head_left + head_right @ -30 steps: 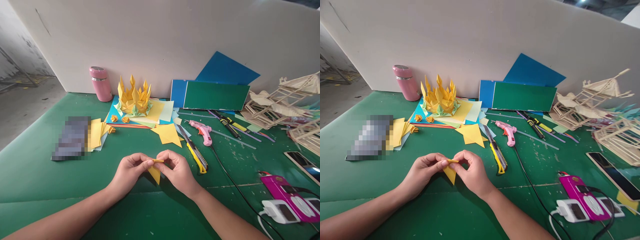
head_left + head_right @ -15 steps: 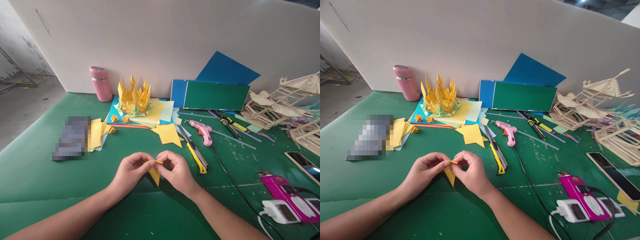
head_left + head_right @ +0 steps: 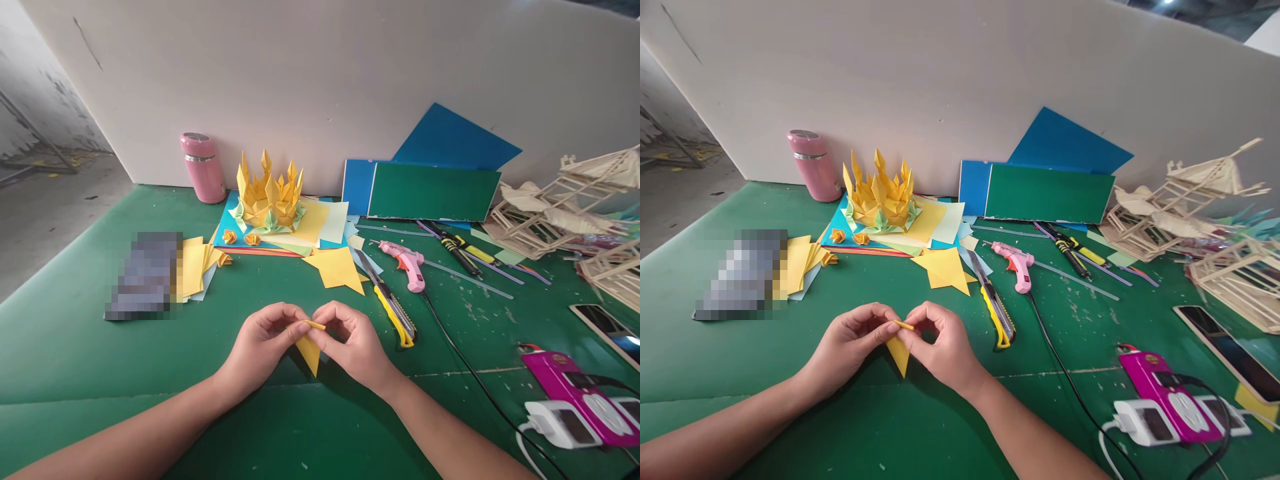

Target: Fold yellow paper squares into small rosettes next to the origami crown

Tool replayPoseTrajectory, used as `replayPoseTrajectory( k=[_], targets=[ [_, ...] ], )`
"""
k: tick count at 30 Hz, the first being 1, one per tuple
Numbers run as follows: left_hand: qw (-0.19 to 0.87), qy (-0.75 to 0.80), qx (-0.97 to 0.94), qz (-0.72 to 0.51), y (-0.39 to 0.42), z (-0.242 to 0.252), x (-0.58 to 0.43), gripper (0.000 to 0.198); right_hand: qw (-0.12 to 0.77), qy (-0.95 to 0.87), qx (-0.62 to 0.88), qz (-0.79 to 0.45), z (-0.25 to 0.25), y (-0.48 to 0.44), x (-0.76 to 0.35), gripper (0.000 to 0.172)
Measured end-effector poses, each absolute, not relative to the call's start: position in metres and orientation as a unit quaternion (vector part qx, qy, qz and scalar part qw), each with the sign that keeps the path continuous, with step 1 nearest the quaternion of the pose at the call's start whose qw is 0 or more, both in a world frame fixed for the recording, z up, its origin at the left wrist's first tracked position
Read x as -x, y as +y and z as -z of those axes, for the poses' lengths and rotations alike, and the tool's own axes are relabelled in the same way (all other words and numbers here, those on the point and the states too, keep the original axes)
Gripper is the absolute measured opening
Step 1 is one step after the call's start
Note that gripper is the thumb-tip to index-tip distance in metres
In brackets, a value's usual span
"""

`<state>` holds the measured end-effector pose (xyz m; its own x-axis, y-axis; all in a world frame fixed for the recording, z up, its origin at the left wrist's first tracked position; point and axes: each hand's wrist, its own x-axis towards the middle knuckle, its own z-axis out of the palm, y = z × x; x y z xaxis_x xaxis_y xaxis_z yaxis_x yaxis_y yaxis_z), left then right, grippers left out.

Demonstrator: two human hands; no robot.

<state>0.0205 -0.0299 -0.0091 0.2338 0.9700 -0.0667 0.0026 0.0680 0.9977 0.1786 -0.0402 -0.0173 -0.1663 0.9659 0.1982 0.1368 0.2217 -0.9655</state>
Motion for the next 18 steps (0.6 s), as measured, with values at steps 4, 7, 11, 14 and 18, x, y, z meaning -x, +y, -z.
replayPoseTrajectory(
  k=[4,7,11,14,18],
  targets=[
    [0.559,0.468,-0.538,-0.423,-0.0314,0.0087,-0.0213,0.015,0.469,-0.627,0.435,-0.445,0.0152,-0.0418,-0.18,0.021],
    [0.564,0.471,-0.538,-0.413,-0.032,0.0082,-0.0224,0.014,0.463,-0.637,0.44,-0.432,0.0154,-0.0419,-0.1817,0.024],
    [0.585,0.468,-0.517,-0.414,-0.0309,0.0084,-0.0234,0.014,0.452,-0.635,0.442,-0.445,0.0169,-0.0407,-0.1836,0.024],
    [0.587,0.465,-0.485,-0.451,-0.029,0.0095,-0.0237,0.019,0.45,-0.624,0.438,-0.465,0.0182,-0.0399,-0.1834,0.026],
    [0.574,0.462,-0.466,-0.489,-0.0268,0.0127,-0.0226,0.023,0.458,-0.593,0.433,-0.502,0.0206,-0.0397,-0.1806,0.02]
  ],
)
